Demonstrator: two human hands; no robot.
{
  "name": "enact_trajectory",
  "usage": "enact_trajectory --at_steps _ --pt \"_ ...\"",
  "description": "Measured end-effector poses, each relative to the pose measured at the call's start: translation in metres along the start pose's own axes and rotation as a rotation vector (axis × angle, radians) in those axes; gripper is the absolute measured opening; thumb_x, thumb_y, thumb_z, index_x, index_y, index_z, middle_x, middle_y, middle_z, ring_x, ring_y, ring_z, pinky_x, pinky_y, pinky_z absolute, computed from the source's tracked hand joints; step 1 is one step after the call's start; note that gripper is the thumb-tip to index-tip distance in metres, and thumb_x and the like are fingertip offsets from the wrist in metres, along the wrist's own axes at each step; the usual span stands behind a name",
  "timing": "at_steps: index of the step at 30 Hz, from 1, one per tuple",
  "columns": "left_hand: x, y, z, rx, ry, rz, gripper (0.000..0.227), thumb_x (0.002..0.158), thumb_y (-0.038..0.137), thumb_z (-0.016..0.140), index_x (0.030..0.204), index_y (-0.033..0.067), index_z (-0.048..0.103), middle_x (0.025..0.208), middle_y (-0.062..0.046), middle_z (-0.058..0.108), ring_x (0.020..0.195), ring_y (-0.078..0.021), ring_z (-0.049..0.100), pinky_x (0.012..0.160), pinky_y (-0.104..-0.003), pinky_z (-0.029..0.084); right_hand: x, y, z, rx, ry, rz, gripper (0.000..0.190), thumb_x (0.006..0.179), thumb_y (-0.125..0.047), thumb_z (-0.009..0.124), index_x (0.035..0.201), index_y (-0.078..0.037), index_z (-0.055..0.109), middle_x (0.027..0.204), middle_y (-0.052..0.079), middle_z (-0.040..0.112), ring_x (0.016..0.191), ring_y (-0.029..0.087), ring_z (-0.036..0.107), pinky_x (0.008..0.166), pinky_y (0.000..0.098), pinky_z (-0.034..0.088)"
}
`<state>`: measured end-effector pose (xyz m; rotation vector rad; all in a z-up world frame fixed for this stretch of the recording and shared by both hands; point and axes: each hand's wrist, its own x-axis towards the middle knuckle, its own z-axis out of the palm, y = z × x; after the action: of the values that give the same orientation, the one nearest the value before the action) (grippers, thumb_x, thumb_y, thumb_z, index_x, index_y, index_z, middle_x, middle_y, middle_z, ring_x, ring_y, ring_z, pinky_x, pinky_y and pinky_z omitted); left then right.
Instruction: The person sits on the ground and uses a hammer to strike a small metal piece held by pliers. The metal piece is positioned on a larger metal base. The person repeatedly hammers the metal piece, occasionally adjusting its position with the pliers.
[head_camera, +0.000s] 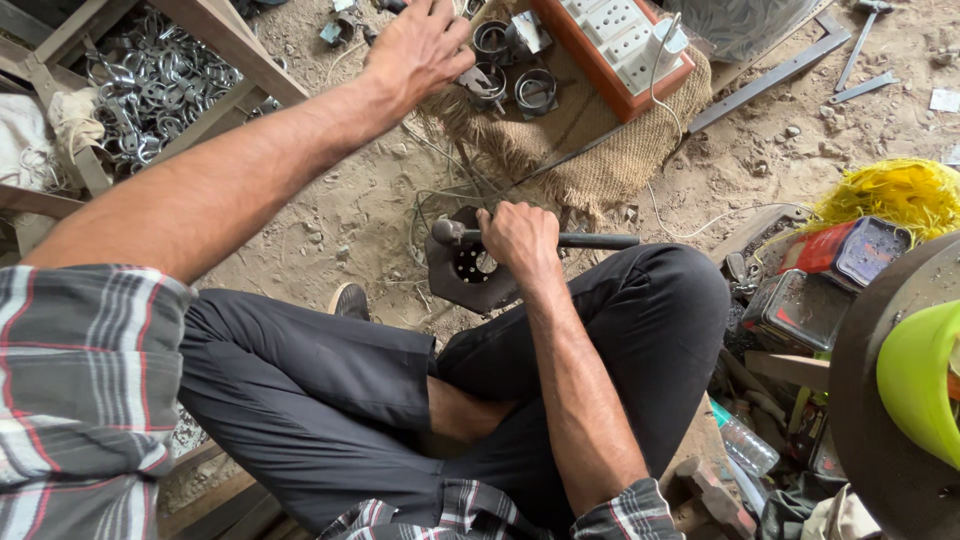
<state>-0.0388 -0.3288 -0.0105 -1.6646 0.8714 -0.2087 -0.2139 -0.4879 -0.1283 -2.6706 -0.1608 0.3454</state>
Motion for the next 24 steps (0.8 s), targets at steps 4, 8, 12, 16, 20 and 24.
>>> enact_trajectory --at_steps 4,8,12,16,20,24 --pt "0.009 0.010 0.010 -0.372 -0.147 -0.062 0.021 0.110 0.021 0.047 0.121 0.0054 0.055 0.080 -0.006 0.059 0.065 -0.0113 0.055 0.060 -0.033 0.050 -0.001 0.002 0.002 0.011 0.052 -0.014 0.054 0.102 -0.050 0.052 0.086 -0.004 0.075 0.083 0.021 0.074 0.078 0.038 0.074 0.070 0.0488 0.056" --pt "-0.002 0.010 0.019 -0.582 -0.228 -0.126 0.036 0.114 0.013 0.036 0.099 -0.0035 0.063 0.067 -0.007 0.057 0.049 -0.0079 0.043 0.040 -0.026 0.039 -0.001 0.003 0.006 0.032 0.061 -0.012 0.053 0.101 -0.050 0.053 0.085 -0.005 0.075 0.082 0.021 0.074 0.078 0.039 0.074 0.071 0.0492 0.056" --pt "-0.024 0.003 0.021 -0.795 -0.234 -0.165 0.034 0.108 0.003 0.040 0.089 -0.0051 0.066 0.067 -0.013 0.061 0.047 -0.0124 0.050 0.035 -0.029 0.043 0.000 0.005 0.008 0.022 0.070 -0.020 0.054 0.101 -0.050 0.053 0.084 -0.005 0.075 0.081 0.021 0.074 0.077 0.038 0.074 0.069 0.0487 0.056" --pt "-0.048 -0.005 0.020 -1.039 -0.339 -0.178 0.020 0.089 -0.004 0.054 0.107 -0.0065 0.061 0.077 -0.017 0.064 0.054 -0.0204 0.061 0.043 -0.035 0.055 0.002 0.005 0.008 0.015 0.009 -0.013 0.056 0.104 -0.051 0.049 0.085 -0.004 0.073 0.077 0.019 0.074 0.071 0.035 0.075 0.066 0.0481 0.056" --pt "-0.067 -0.007 0.016 -1.287 -0.449 -0.306 0.031 0.087 -0.003 0.054 0.118 -0.0051 0.058 0.086 -0.018 0.066 0.064 -0.0264 0.065 0.054 -0.041 0.059 0.000 0.007 0.012 0.008 0.032 -0.016 0.057 0.103 -0.052 0.051 0.083 -0.004 0.073 0.077 0.018 0.073 0.071 0.036 0.074 0.065 0.0477 0.055" --pt "-0.092 -0.010 0.013 -1.408 -0.363 -0.378 0.036 0.084 -0.007 0.054 0.119 -0.0027 0.060 0.087 -0.018 0.065 0.070 -0.0254 0.064 0.059 -0.041 0.055 0.002 0.008 0.014 0.005 0.136 -0.059 0.054 0.101 -0.052 0.054 0.082 -0.004 0.074 0.077 0.019 0.073 0.072 0.037 0.073 0.065 0.0480 0.055"
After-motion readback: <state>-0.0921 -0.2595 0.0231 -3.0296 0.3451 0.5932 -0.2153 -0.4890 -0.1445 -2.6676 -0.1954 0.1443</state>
